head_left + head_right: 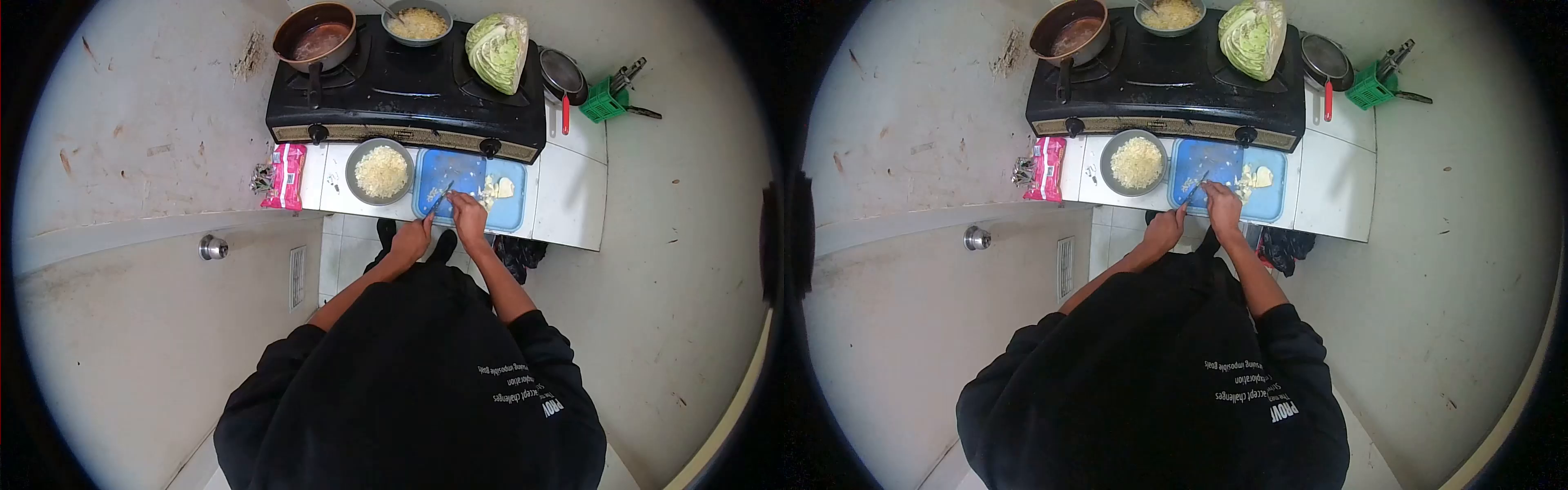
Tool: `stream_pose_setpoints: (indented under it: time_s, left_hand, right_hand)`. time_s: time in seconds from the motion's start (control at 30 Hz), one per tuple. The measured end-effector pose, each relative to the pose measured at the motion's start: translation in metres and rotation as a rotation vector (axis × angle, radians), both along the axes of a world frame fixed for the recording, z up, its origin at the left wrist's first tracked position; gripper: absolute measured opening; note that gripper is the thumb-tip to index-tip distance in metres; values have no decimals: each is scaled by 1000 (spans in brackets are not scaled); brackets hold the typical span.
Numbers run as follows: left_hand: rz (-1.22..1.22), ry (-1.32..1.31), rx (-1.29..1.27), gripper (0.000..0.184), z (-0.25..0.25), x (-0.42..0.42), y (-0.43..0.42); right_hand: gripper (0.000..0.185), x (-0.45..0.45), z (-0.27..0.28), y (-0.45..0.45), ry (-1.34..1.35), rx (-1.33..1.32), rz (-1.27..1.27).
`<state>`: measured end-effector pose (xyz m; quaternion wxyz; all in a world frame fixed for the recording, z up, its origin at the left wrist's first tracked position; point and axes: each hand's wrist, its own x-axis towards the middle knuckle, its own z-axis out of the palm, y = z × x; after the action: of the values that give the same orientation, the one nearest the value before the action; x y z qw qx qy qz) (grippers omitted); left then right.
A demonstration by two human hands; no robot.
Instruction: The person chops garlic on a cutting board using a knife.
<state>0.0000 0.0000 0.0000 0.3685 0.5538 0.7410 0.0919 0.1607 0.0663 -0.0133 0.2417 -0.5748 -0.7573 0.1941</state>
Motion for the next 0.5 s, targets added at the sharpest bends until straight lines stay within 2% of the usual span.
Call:
stream_pose_setpoints:
  time_s: [0.1,0.5]
  left_hand:
    - [-25,0,54,69,-1,-11,-6]
    - [-43,-103,113,64,9,-6,-7]
  right_hand:
    - [19,-7,0,-3,48,42,0]
    - [19,-7,6,-3,56,67,6]
